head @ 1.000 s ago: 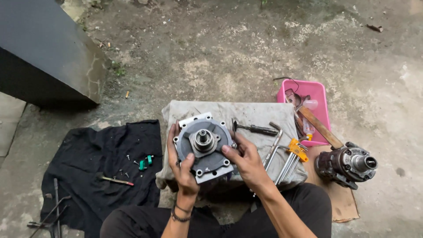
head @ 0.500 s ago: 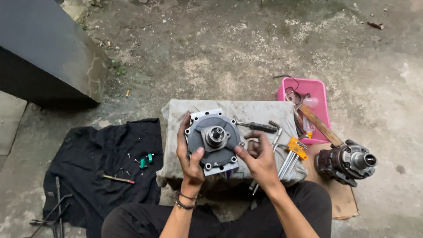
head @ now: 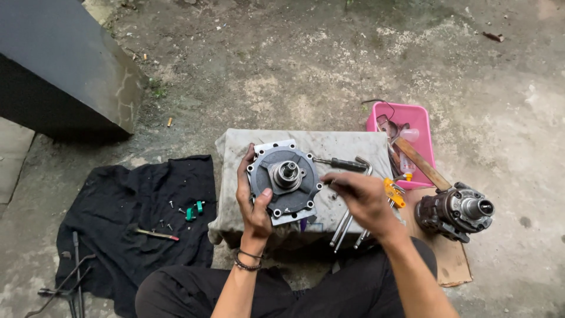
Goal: Disassembling and inspecting the internal components of a mechanical engine part
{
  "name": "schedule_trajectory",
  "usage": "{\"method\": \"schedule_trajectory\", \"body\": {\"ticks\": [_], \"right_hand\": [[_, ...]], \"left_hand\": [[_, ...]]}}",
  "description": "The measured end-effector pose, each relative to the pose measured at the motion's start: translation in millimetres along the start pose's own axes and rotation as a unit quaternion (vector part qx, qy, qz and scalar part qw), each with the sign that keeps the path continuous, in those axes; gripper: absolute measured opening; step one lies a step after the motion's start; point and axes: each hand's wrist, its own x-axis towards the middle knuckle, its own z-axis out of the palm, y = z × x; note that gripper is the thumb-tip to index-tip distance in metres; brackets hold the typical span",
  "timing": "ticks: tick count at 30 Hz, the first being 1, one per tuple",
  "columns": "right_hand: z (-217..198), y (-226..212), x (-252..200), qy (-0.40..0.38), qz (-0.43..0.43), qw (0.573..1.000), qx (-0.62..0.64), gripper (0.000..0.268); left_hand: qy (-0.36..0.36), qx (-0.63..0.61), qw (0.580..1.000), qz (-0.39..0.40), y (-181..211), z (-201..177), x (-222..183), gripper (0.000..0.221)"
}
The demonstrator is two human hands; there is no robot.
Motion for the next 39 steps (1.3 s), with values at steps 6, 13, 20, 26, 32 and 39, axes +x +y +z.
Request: {"method": "schedule_trajectory", "body": {"ticks": [6,13,20,26,32,39], "right_hand": [[-9,14,-9,0.014,0.176,0.98,-0.094,0.018],[21,49,-28,-0.082,0.27,0.908,-0.311,0.026],[30,58,-32,-0.146,0.242,0.888,-0.362,0.031],[11,-31,4,-0.044,0.14,0.964,-0.222,0.048],[50,-60,50,-0.144,0.211,0.958,-0.127,0.105],[82,-29,46,0.004,0.134,0.986,-0.096,0.041]], "left_hand": [[-0.002,-0.001,1.0,0.001,1,0,0,0.076],[0.001,-0.013,1.0,-0.004,-1,0,-2,0.076],[-0.005,-0.009,1.0,-0.001,-6,-4,-3,0.077],[-0.022,0.002,1.0,0.017,-21,-10,-7,0.093],[-0.028,0.015,0.999,-0.016,-32,-15,-15,0.12],[-0.034,0.048,0.998,-0.01,-43,-23,-14,0.136]]}}
